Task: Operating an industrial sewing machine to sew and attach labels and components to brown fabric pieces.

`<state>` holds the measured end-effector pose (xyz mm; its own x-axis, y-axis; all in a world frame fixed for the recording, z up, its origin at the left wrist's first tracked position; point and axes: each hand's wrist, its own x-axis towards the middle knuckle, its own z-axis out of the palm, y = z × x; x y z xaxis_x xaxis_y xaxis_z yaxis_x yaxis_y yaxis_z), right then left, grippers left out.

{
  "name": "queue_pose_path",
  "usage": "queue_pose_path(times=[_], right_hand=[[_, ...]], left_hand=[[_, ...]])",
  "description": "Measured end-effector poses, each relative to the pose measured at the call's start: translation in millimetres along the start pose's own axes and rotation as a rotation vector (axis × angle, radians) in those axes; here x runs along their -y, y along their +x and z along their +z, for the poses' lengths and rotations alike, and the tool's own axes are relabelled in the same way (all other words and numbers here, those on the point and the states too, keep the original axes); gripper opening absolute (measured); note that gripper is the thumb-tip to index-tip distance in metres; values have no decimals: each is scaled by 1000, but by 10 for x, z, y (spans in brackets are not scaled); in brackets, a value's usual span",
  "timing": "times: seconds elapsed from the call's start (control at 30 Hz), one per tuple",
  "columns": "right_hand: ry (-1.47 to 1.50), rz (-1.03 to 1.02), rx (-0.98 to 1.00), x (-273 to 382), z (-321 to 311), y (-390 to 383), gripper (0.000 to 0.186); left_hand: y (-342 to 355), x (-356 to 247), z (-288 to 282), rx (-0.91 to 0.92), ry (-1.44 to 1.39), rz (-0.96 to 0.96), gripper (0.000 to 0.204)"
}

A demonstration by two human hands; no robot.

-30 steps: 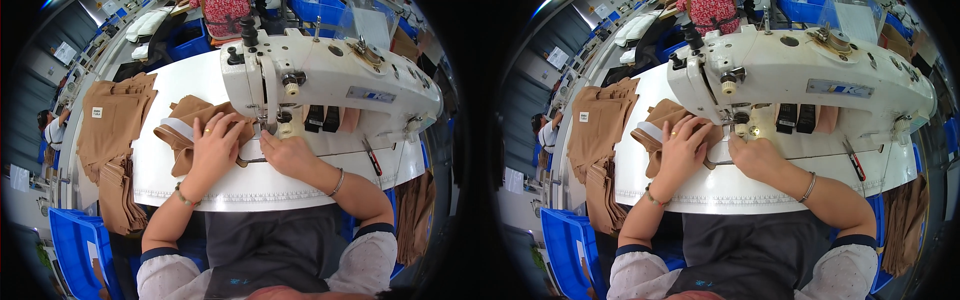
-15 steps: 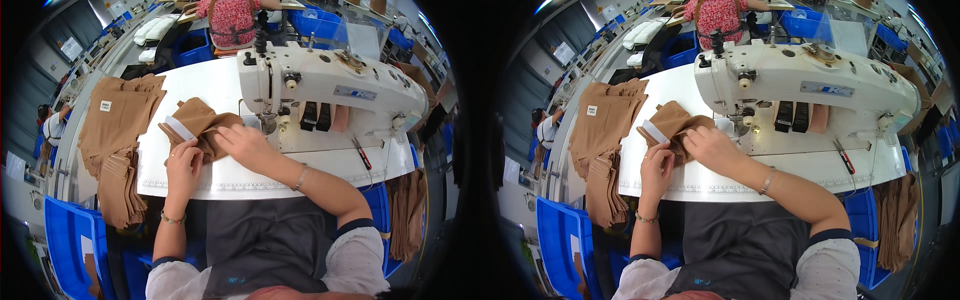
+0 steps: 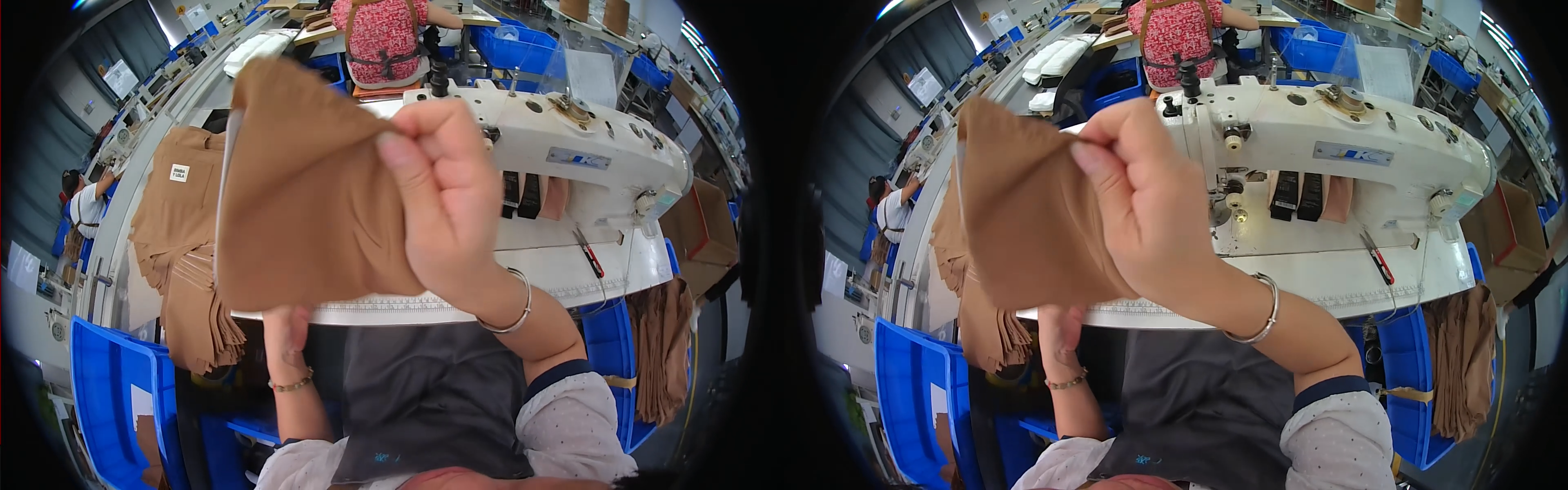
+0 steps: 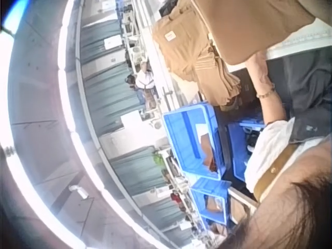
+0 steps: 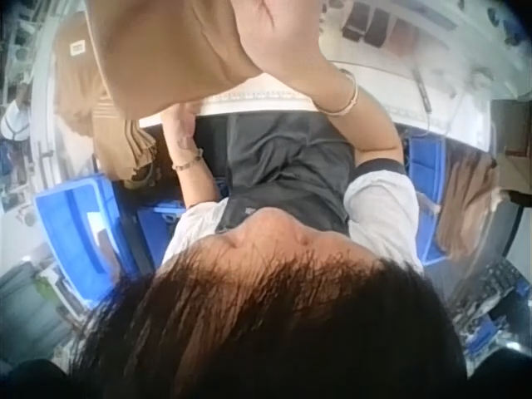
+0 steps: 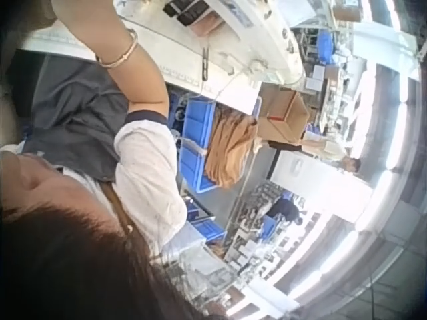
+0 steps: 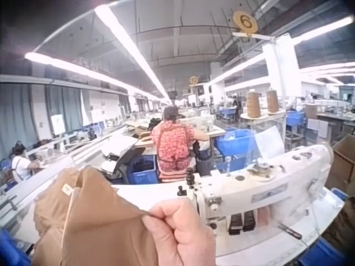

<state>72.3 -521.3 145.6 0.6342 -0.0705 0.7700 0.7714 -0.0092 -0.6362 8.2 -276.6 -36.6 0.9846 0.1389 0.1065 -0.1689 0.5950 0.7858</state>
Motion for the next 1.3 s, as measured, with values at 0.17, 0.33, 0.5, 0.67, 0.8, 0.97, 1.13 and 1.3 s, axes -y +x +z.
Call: queue_pose_path(times=[0.17, 0.33, 0.5, 0.67, 0.8, 0.97, 1.13, 1.3], right_hand=[[297, 149, -166, 22, -321, -117, 6], [294, 389, -342, -170, -927, -543, 7], [71, 543, -532, -550, -938, -1337, 13], [-201, 503, -577, -560, -1260, -1810, 12], [-121, 533, -546, -518, -1306, -1813, 11], [113, 626, -656, -441, -1487, -1854, 15], [581, 706, -730, -426, -1617, -1768, 15], [114, 568, -622, -243, -2000, -1929, 16]], left_hand=[[-174, 48, 11, -60, 61, 82, 38], [-196, 182, 91, -51, 97, 101, 27], [-143, 179, 564, -246, 930, 388, 23], [-224, 440, 1054, 124, 1463, 266, 16], [-247, 413, 1147, 238, 1557, 321, 15], [-174, 566, 1026, -112, 934, 133, 21], [308, 92, 504, -235, 627, 299, 27], [400, 511, 869, -169, 1342, 396, 31]])
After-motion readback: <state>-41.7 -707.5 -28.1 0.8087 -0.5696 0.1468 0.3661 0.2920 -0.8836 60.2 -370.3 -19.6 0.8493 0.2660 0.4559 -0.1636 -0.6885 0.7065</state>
